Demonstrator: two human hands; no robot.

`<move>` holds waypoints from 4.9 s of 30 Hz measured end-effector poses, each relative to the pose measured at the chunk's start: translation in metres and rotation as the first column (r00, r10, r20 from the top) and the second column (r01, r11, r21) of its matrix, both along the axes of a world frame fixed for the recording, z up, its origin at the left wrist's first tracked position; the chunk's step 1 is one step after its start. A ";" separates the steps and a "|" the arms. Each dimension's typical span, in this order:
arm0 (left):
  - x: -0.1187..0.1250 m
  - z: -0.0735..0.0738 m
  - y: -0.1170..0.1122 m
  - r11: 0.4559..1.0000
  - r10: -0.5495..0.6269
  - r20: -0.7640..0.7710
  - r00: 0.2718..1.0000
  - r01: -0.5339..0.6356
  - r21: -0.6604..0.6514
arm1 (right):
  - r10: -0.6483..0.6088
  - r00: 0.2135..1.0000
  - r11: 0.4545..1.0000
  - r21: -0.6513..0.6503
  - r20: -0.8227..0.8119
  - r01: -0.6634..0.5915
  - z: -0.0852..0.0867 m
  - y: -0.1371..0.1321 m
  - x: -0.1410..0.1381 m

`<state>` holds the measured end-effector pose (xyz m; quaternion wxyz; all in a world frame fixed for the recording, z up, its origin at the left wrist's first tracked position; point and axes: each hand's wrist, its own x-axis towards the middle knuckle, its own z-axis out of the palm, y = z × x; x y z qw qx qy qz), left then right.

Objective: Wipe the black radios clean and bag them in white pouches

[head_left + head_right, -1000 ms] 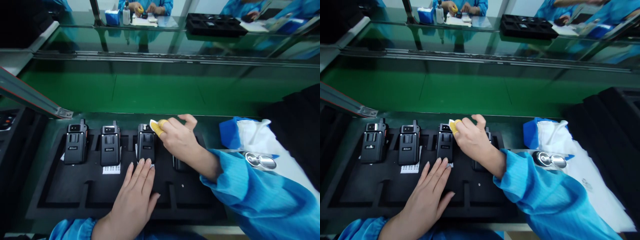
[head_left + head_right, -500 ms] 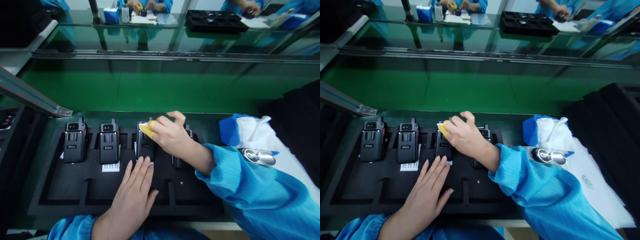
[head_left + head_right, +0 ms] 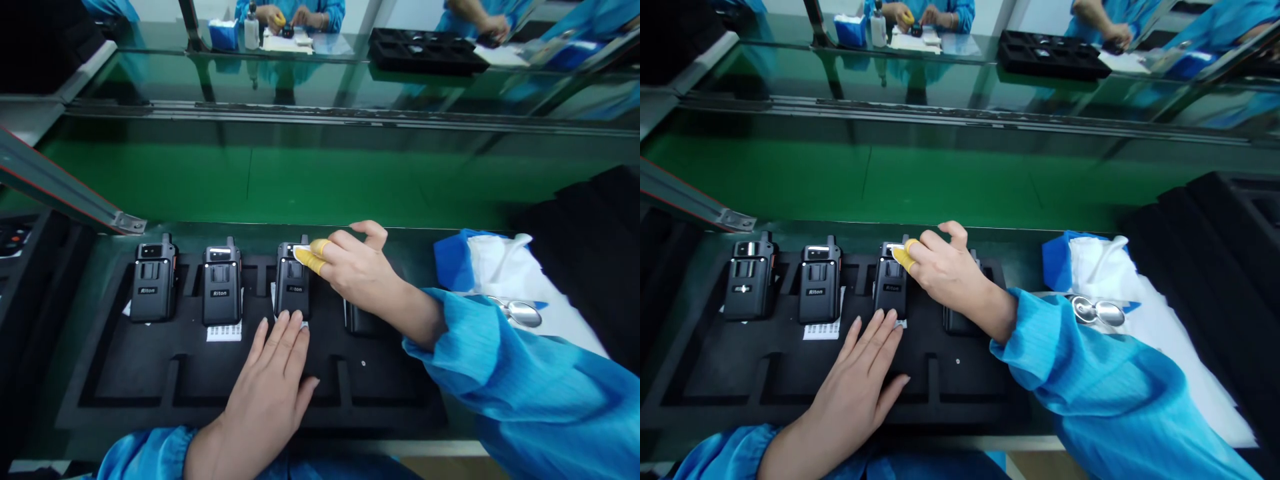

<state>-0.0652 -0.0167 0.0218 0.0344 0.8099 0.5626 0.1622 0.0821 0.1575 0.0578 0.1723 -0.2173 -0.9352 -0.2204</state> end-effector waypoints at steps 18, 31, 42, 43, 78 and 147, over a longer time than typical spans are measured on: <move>-0.001 -0.001 0.002 0.998 -0.027 0.000 1.000 0.027 0.058 | -0.220 0.973 0.974 -0.074 -0.073 0.215 -0.011 -0.002 -0.005; -0.002 0.003 0.000 1.000 0.008 -0.007 1.000 -0.009 -0.022 | -0.067 0.993 0.992 -0.115 -0.094 0.056 -0.017 -0.061 -0.014; -0.002 0.003 0.002 1.000 0.001 -0.019 1.000 -0.002 -0.029 | -0.142 0.988 0.989 -0.047 -0.056 0.140 -0.019 -0.066 0.002; -0.002 0.003 0.002 1.000 0.003 -0.020 1.000 -0.003 -0.025 | -0.133 0.989 0.991 -0.040 -0.069 0.130 -0.019 -0.066 -0.002; -0.066 0.000 -0.016 0.950 0.247 0.013 0.969 -0.244 0.197 | 0.021 0.999 0.959 -0.282 0.030 -0.012 -0.008 -0.007 -0.128; -0.066 0.002 -0.019 0.941 0.278 0.137 0.951 -0.298 0.158 | 0.161 0.985 0.970 -0.193 0.062 -0.146 -0.008 -0.056 -0.086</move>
